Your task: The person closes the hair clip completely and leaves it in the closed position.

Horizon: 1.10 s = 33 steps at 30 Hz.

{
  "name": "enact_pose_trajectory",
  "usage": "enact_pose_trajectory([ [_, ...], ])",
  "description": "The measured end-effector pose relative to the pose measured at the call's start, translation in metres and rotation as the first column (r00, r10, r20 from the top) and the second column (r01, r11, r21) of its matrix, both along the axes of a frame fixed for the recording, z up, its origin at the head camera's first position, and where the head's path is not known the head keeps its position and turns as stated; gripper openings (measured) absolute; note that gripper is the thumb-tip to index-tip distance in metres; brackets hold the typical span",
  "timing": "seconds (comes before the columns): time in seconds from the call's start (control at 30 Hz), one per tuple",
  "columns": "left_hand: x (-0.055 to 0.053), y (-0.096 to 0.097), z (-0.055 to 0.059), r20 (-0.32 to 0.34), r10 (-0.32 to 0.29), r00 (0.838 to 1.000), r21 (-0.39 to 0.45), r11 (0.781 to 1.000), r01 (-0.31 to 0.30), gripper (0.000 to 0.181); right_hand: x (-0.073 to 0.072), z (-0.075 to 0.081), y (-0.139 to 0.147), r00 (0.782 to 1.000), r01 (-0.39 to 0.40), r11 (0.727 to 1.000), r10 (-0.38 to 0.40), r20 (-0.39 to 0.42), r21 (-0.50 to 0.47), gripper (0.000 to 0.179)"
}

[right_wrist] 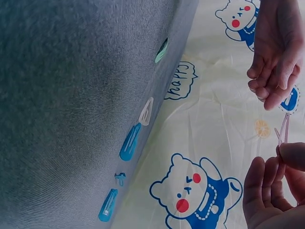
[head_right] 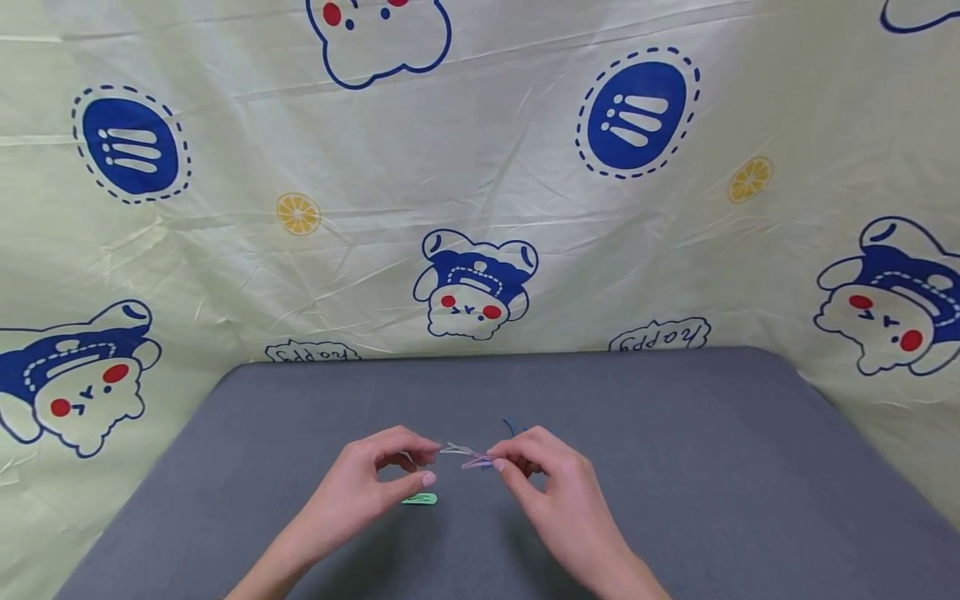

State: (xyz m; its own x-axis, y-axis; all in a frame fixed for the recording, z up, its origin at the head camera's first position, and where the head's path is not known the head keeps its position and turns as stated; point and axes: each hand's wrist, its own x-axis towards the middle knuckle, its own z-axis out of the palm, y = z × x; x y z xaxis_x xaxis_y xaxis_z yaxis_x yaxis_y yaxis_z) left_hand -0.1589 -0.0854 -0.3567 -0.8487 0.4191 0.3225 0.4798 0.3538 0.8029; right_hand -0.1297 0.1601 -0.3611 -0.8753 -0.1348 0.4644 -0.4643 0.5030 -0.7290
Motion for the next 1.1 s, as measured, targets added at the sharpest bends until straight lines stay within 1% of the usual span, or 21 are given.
enact_pose_trajectory([
  [0.17,0.003,0.002,-0.002,-0.037,0.005,0.999,-0.011,1.0,-0.005,0.025,0.005,-0.002,-0.002,1.0,-0.013,1.0,0.014,-0.022,0.006,0.02],
  [0.4,0.007,0.006,0.0,-0.086,-0.027,0.996,-0.03,0.999,0.025,0.029,0.01,-0.004,-0.007,0.998,-0.019,0.999,0.021,-0.065,0.035,0.025],
  [0.5,0.009,0.008,0.001,-0.089,-0.028,0.996,-0.032,0.999,0.025,0.029,0.011,-0.005,-0.009,0.997,-0.015,0.999,0.019,-0.077,0.049,0.025],
  [0.63,0.01,0.01,-0.001,-0.074,-0.032,0.997,-0.031,0.999,0.03,0.029,0.012,-0.005,-0.011,0.996,-0.016,0.998,0.021,-0.086,0.057,0.028],
  [0.8,0.01,0.012,-0.004,-0.089,-0.058,0.994,0.004,0.998,0.059,0.026,0.014,-0.005,-0.013,0.994,-0.024,0.998,0.03,-0.106,0.062,0.027],
  [0.93,0.011,0.014,-0.006,-0.087,-0.074,0.993,0.055,0.995,0.079,0.014,0.015,-0.007,-0.015,0.997,-0.027,0.999,0.03,-0.065,0.045,0.026],
  [1.0,0.011,0.015,-0.006,-0.092,-0.066,0.994,0.082,0.994,0.073,0.009,0.015,-0.007,-0.015,0.999,-0.034,0.999,0.035,-0.035,0.022,0.026],
  [1.1,0.011,0.016,-0.008,-0.128,-0.048,0.991,0.125,0.99,0.064,0.006,0.014,-0.009,-0.015,0.998,-0.055,0.998,0.055,-0.005,-0.033,0.024],
])
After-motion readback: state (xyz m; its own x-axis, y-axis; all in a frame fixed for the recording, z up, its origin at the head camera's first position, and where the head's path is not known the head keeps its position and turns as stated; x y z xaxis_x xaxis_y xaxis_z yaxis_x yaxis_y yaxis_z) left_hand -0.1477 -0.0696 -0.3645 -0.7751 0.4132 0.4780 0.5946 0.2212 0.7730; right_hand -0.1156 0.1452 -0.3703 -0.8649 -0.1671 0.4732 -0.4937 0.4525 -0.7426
